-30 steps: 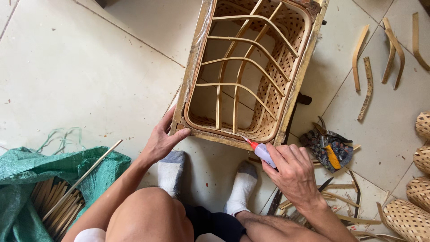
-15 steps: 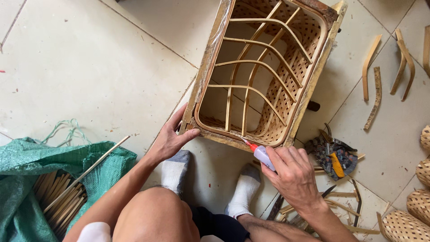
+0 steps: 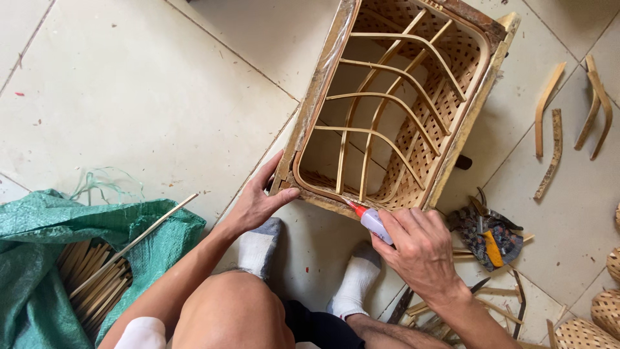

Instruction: The person assembles a rectangular woven basket by applying glue to the frame and inserting curved bamboo strips. They use a hammer to secure the strips and adjust the basket's shape.

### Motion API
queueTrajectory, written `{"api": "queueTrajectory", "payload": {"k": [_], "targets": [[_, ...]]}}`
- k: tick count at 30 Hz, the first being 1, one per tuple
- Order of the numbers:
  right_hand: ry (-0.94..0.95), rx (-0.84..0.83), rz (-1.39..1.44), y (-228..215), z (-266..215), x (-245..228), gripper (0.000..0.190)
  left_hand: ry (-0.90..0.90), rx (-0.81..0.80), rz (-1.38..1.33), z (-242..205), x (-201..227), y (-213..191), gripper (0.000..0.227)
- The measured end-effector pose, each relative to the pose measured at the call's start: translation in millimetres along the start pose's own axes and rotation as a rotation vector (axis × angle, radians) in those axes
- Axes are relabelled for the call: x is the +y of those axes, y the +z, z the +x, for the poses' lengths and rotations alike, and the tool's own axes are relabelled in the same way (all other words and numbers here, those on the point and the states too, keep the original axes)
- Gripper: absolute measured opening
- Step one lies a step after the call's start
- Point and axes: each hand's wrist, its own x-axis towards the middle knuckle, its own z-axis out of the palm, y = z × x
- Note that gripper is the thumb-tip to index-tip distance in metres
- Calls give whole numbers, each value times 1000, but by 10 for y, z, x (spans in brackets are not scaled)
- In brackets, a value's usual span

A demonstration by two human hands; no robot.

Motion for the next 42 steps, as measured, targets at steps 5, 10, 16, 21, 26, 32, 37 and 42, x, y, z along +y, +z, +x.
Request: {"api": "queueTrajectory", "payload": {"k": [5, 10, 16, 21, 26, 32, 37, 42], "targets": [[-34, 2, -28, -71, 56, -18, 44, 1, 16, 27, 6, -20, 7, 97], [-51, -17, -62, -146, 116, -53, 42, -7, 33, 45, 2, -92, 0, 96], [-43, -17, -10, -167, 231, -105, 41, -5, 42, 31, -3, -165, 18, 98], [-92, 12, -10, -68, 305, -175, 42, 16, 46, 54, 5, -156, 9, 97], [-110, -35, -64, 26, 264, -134, 46, -10, 50, 35, -7, -160, 12, 98], [-106, 0, -199, -73, 390, 161, 49, 43, 71, 87, 4, -187, 8, 95], [-257, 167, -210, -42, 944, 440, 40, 7, 101, 45, -6, -204, 40, 91], [-437, 212, -271, 85, 1457, 527, 29, 42, 155, 89, -27, -197, 83, 85]]}}
